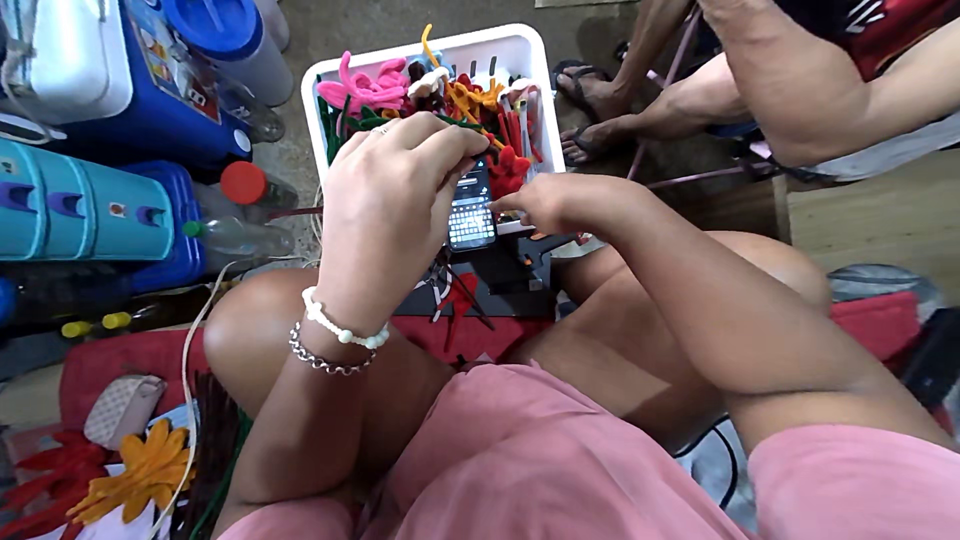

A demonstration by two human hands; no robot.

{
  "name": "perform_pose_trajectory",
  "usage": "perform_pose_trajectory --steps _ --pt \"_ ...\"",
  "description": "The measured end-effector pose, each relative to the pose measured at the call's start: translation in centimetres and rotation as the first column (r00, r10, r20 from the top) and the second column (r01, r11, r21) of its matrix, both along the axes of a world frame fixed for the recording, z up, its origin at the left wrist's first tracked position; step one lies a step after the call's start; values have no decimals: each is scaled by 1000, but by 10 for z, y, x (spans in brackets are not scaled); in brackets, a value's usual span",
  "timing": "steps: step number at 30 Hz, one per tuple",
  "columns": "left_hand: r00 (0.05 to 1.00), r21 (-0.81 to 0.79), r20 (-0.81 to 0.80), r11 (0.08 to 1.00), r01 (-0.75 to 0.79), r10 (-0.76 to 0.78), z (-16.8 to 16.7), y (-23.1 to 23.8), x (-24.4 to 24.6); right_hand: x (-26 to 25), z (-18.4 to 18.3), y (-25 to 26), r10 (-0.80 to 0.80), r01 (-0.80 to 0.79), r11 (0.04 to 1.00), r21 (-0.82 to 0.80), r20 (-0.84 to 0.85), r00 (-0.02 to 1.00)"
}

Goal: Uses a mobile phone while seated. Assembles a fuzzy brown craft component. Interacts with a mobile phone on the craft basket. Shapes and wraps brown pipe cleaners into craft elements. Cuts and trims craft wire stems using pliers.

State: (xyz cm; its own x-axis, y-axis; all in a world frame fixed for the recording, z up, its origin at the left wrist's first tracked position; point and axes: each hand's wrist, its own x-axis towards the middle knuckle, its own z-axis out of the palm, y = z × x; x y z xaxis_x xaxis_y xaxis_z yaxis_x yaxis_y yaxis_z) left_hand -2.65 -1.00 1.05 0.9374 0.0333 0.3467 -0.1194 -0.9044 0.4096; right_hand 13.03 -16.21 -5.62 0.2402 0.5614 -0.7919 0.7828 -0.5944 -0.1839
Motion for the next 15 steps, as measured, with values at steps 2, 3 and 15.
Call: perform_pose_trajectory --steps 2,3,15 --pt "1000 1 0 1000 1 -1 0 0 0 2 1 0 -12 12 1000 -18 15 1000" --pt "1000 1 -5 1000 2 -2 0 0 0 2 1 0 -13 14 1000 -13 17 1000" --pt "1000 9 3 1000 1 -1 -1 0 0 4 -6 1 -22 22 1000 9 6 1000"
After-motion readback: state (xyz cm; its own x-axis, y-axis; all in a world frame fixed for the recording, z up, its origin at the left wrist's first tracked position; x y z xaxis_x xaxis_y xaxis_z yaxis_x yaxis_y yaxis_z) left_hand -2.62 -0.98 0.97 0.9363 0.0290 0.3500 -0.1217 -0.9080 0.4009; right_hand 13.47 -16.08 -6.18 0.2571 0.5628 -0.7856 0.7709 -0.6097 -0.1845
